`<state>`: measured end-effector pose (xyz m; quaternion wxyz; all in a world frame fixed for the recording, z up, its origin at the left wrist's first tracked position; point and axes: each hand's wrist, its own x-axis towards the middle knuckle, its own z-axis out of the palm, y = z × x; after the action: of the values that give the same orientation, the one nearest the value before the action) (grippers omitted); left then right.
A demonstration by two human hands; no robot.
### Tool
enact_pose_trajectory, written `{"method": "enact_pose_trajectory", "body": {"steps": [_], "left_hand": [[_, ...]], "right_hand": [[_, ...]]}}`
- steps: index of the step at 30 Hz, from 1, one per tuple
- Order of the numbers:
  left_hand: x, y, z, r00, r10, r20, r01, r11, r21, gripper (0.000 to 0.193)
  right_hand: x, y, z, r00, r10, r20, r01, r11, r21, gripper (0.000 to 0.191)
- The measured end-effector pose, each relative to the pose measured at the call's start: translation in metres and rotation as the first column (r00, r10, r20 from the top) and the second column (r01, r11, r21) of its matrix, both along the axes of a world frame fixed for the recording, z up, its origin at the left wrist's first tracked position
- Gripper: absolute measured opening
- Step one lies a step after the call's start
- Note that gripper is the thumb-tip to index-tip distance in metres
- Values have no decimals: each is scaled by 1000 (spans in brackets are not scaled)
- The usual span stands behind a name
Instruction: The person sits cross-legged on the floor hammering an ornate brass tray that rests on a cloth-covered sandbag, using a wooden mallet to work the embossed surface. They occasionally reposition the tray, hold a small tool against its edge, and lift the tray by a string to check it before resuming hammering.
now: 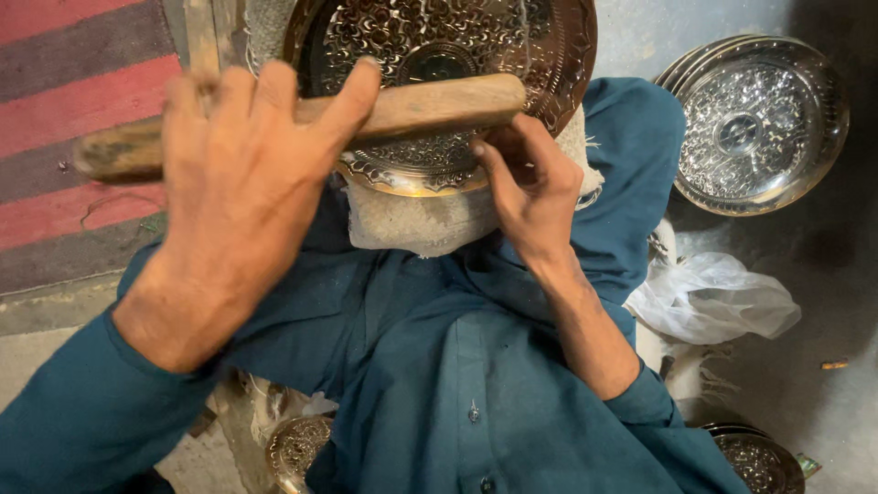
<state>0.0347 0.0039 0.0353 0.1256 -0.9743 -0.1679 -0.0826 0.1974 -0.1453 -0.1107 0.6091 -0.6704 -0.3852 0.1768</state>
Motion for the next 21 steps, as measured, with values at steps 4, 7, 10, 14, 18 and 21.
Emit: {"method": "enact_pose_trajectory", "body": {"steps": [4,7,10,14,18,21], "left_hand": [[-2,-2,-4,1000,4,-4,-4,1000,2,60],[-6,-5,-7,999,50,-18,-50,999,4,64],[-9,-4,-4,992,50,118,9,892,-452,72],[-6,-4,-3,984,49,173,75,765,-640,82],[-3,-10,-12,969,200,143,-19,643,-765,74],[-7,-8,-19,997,45,60,-15,909,-417,79]], "right_hand": [[2,-2,-2,1000,15,22,-15,1000,-20,23],[6,-1,-2,1000,-18,-24,18,1000,-22,27],[9,-3,1,1000,21,20,-20,999,-41,31],[13,-3,2,994,73,78,-68,996,-62,31],[11,0,-1,995,70,67,-69,997,-17,31],[12,-2,-4,991,61,122,-58,998,-29,30]]}}
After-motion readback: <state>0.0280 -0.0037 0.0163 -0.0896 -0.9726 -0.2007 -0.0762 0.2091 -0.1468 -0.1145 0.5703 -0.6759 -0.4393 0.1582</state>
